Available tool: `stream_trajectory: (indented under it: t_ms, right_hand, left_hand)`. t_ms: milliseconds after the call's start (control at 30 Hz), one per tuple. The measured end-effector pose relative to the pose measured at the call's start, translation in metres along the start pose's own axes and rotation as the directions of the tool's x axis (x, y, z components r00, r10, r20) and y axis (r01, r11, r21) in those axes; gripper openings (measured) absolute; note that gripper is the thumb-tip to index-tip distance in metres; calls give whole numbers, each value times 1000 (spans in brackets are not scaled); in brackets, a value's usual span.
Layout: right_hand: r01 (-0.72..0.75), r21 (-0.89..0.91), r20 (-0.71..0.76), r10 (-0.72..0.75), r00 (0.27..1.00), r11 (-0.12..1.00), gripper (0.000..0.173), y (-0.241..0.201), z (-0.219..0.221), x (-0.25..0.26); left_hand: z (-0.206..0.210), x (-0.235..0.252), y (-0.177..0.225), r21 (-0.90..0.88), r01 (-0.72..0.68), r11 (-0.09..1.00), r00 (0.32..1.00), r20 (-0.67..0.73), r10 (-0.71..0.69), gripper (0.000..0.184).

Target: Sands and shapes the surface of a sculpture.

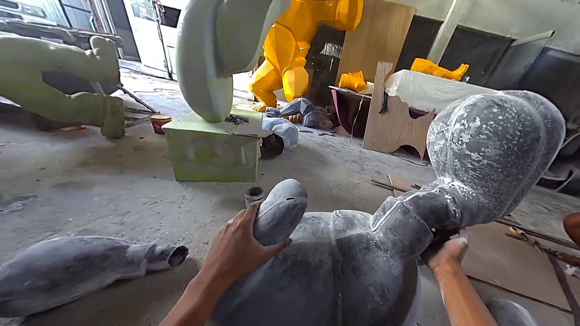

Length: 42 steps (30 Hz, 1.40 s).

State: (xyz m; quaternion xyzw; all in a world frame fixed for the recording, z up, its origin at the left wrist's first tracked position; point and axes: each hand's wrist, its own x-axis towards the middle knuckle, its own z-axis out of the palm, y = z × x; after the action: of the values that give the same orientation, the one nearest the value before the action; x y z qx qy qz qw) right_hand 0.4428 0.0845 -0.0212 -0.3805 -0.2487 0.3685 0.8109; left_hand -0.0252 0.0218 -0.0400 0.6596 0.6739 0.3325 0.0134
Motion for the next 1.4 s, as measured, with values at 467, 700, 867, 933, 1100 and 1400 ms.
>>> stream_trajectory:
  t_ms: [467,700,867,933,1100,1400]
  right_hand:
    - [-18,-165,-39,12,999,986,76,-44,-16,-10]
    - [-142,-219,-9,143,990,965,70,-49,-22,1]
    - [-126,-387,-98,95,991,914,62,-61,-18,-4]
    - [79,-495,-69,-130,989,865,55,-72,-17,-20]
    - [617,-541,434,-438,787,571,37,-96,-2,-52]
    - [885,-466,875,144,463,-16,37,-28,66,-74]
  left_hand:
    - [-21,-55,39,53,4,999,1000,-26,-2,121]
    - [-28,-47,61,114,55,992,994,86,-65,126]
    - [-20,-9,73,-3,36,999,997,65,-36,135]
    - [-16,0,68,4,11,1000,998,55,-12,125]
    - [-17,7,64,15,42,999,995,92,-44,120]
    - [-30,25,80,-1,78,997,972,223,-76,133]
